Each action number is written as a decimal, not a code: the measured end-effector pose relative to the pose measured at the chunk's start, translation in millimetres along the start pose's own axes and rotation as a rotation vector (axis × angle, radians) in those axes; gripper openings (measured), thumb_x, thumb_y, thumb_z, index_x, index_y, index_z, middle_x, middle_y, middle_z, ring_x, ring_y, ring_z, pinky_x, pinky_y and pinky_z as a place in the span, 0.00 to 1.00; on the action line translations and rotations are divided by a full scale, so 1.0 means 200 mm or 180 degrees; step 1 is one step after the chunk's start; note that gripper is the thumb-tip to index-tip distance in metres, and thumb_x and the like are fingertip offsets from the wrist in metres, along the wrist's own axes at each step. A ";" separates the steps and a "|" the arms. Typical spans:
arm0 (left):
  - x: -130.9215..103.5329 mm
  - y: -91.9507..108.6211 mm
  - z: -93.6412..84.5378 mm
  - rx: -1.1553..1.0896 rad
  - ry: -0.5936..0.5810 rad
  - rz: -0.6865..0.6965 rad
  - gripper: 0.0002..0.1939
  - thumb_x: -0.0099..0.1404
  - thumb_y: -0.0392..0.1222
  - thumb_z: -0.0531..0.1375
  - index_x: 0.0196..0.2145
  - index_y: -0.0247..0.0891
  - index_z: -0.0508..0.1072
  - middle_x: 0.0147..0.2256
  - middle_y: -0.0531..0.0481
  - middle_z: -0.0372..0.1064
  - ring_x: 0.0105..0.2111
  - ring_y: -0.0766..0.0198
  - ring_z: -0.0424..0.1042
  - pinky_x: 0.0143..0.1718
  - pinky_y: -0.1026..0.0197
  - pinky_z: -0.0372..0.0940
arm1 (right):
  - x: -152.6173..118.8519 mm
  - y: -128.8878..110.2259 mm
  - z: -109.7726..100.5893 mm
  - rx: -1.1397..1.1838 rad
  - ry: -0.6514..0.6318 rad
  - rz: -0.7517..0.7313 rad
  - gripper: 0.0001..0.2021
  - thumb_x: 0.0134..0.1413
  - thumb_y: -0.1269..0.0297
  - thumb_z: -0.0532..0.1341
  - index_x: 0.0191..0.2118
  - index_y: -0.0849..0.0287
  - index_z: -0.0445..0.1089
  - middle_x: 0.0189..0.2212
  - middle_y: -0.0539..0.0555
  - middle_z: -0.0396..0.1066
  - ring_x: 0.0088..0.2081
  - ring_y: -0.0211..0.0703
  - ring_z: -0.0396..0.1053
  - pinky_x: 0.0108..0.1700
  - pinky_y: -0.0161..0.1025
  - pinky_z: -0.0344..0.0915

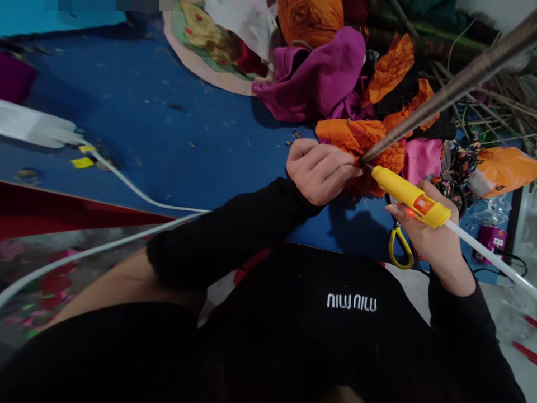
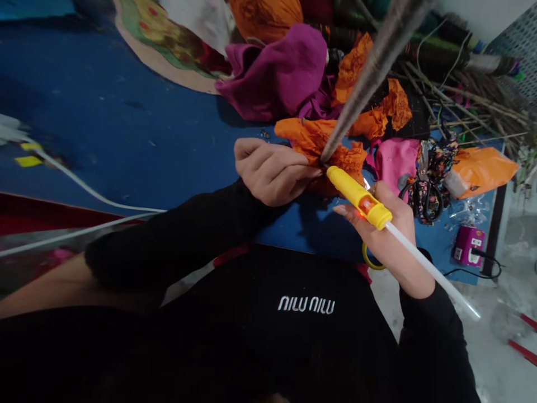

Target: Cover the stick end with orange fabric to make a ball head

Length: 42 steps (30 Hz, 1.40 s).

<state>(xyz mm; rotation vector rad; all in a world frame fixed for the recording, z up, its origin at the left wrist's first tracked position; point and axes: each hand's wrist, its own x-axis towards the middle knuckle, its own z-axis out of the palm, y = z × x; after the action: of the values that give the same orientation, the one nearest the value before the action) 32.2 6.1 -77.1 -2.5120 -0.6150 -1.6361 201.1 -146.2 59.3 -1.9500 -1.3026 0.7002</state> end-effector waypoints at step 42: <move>-0.03 0.00 -0.05 -0.0320 -0.0592 0.0000 0.10 0.79 0.46 0.54 0.42 0.50 0.75 0.36 0.57 0.77 0.38 0.66 0.77 0.42 0.56 0.66 | 0.00 0.01 0.01 -0.0149 0.0066 -0.0120 0.26 0.48 0.44 0.73 0.26 0.55 0.58 0.22 0.43 0.58 0.23 0.32 0.54 0.24 0.34 0.54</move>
<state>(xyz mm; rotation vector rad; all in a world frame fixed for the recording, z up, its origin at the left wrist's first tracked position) 22.1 1.1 -79.2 -2.7587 -0.5620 -1.4795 200.8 -147.3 55.8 -1.9595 -1.3509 0.6346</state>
